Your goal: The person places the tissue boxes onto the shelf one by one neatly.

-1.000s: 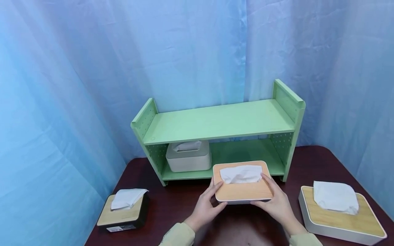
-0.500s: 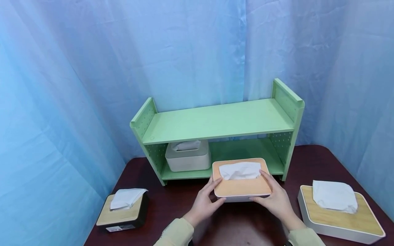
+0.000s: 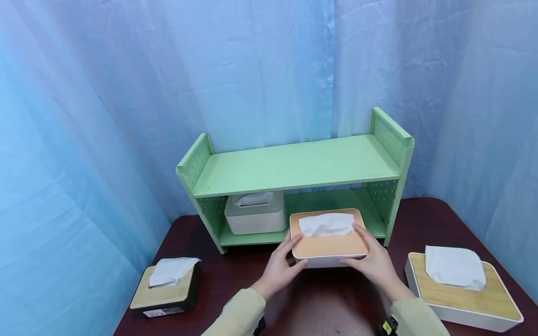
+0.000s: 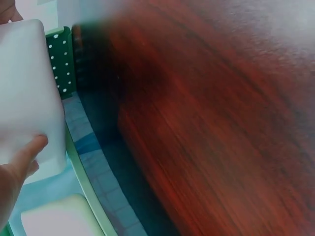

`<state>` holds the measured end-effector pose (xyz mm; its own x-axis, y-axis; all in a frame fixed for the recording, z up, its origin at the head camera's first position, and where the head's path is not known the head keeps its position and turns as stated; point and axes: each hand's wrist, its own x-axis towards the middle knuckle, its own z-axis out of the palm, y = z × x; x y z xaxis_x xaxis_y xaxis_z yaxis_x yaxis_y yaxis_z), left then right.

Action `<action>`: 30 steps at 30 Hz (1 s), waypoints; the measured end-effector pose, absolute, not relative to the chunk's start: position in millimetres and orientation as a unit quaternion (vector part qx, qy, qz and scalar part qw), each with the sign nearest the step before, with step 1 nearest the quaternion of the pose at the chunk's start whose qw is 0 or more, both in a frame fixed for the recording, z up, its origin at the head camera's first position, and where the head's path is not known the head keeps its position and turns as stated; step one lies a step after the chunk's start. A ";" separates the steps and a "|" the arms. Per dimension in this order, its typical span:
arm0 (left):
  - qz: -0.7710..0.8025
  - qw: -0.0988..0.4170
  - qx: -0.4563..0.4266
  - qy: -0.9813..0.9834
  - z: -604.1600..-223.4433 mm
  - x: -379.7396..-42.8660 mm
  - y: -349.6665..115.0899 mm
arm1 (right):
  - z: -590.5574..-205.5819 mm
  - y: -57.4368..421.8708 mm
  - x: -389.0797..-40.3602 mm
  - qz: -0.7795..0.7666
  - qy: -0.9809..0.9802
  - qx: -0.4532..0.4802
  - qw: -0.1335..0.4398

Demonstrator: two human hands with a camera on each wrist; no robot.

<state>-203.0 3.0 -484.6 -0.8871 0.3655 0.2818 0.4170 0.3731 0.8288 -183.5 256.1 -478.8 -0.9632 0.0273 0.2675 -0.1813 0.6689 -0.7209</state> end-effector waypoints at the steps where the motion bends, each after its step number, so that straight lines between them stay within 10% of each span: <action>1: -0.509 0.029 -0.238 -0.827 -483.7 -205.0 3.6 | -477.9 256.8 -185.9 0.408 -0.903 0.046 0.126; 19: -0.480 0.020 -0.191 -0.856 -467.8 -230.9 11.9 | -461.0 270.3 -216.9 0.392 -0.915 0.076 0.054; 30: -0.442 0.045 -0.194 -0.875 -459.3 -227.8 11.0 | -463.5 269.1 -208.7 0.362 -0.918 0.064 0.150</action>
<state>-227.8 11.0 -459.3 -0.9210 0.2994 0.2493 0.3782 0.5337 0.7564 -208.7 269.1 -463.5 -0.9466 -0.0081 0.3223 -0.2260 0.7298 -0.6452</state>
